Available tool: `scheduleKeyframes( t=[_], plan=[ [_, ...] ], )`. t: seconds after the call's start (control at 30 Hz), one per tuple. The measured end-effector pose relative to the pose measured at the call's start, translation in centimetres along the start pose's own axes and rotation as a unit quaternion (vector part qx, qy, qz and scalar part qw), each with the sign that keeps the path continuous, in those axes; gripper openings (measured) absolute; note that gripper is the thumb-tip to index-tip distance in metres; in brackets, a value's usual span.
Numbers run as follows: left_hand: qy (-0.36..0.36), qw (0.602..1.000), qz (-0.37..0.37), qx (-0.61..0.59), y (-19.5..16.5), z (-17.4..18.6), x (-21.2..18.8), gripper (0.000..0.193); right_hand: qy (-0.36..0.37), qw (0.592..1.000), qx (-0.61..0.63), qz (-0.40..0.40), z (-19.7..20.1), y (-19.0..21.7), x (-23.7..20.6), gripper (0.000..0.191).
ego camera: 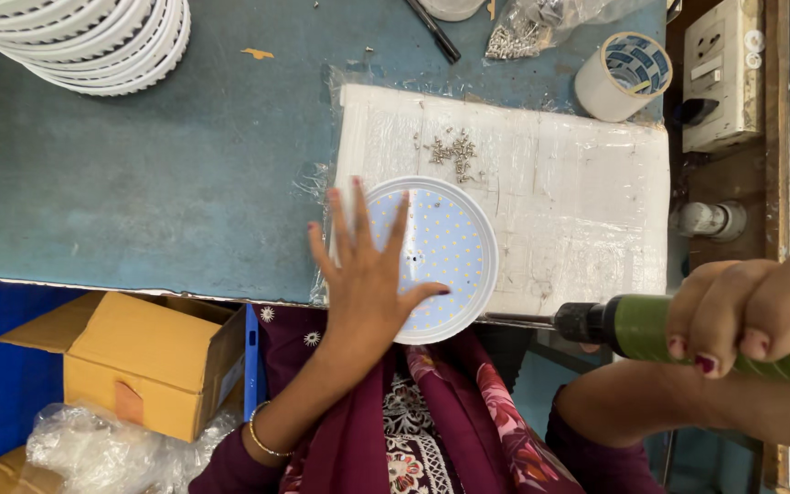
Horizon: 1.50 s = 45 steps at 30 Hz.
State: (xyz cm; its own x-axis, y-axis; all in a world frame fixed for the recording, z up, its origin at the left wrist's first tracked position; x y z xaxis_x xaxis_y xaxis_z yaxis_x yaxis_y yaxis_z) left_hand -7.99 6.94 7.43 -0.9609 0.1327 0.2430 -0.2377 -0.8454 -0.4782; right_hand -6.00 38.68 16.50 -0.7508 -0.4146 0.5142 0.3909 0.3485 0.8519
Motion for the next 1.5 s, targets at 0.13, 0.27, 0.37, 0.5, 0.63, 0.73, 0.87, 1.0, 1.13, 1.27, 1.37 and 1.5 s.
scheduleKeyframes(
  t=[0.13,0.27,0.37,0.5,0.63,0.73,0.87,1.0,1.13,1.27,1.37,1.5],
  plan=[
    [0.07,0.995,0.067,0.032,2.1,-1.8,0.4,0.12,-0.051,0.999,-0.007,-0.012,0.6,-0.4,-0.2,0.022],
    [0.12,0.99,0.075,0.027,2.6,-3.2,0.3,0.117,-0.05,0.999,0.018,-0.004,0.6,-1.0,0.1,0.02],
    [0.118,0.991,0.061,0.031,2.5,-3.2,0.4,0.117,0.002,0.999,-0.014,0.032,-0.8,-1.1,0.2,0.043],
    [0.119,0.991,0.048,0.037,2.2,-3.1,0.5,0.117,-0.209,0.974,-0.069,0.048,1.0,-1.9,-1.7,0.061],
    [0.118,0.991,0.039,0.046,2.1,-3.0,0.6,0.116,-0.231,0.971,-0.065,0.018,0.3,-2.7,-2.1,0.076],
    [0.122,0.991,0.035,0.05,2.1,-3.1,0.7,0.116,-0.298,0.951,-0.076,-0.037,0.6,-3.4,-2.8,0.078],
    [0.117,0.991,0.03,0.056,2.2,-3.2,0.6,0.117,-0.276,0.957,-0.088,0.02,-1.1,-3.3,-1.8,0.089],
    [0.112,0.991,0.023,0.069,2.2,-3.3,0.5,0.117,-0.317,0.943,-0.095,0.028,-0.9,-3.5,-1.9,0.09],
    [0.111,0.991,0.027,0.076,2.3,-3.4,0.4,0.118,-0.324,0.942,-0.076,0.036,-0.6,-3.5,-1.8,0.092],
    [0.105,0.992,0.026,0.07,2.3,-3.3,0.3,0.118,-0.348,0.931,-0.097,0.05,-0.8,-3.4,-3.0,0.095],
    [0.11,0.991,0.028,0.065,2.3,-3.4,0.3,0.118,-0.347,0.929,-0.122,0.031,-0.3,-3.2,-3.7,0.095],
    [0.109,0.991,0.028,0.067,2.3,-3.3,0.3,0.119,-0.329,0.928,-0.175,-0.006,1.1,-3.2,-4.3,0.091]
  ],
)
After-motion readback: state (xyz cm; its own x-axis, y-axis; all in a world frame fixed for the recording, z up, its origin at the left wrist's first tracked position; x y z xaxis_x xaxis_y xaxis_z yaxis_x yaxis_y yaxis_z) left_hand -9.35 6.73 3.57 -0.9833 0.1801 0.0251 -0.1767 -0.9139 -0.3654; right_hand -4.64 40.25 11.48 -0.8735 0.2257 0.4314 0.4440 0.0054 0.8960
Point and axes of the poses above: each hand's wrist, its own x-axis towards the middle knuckle, its own z-axis out of the back of the hand, y = z × x, the point moved 10 cm from there along x, towards the middle knuckle, and after that the axes turned 1 degree about x, right-handed, at the moved point
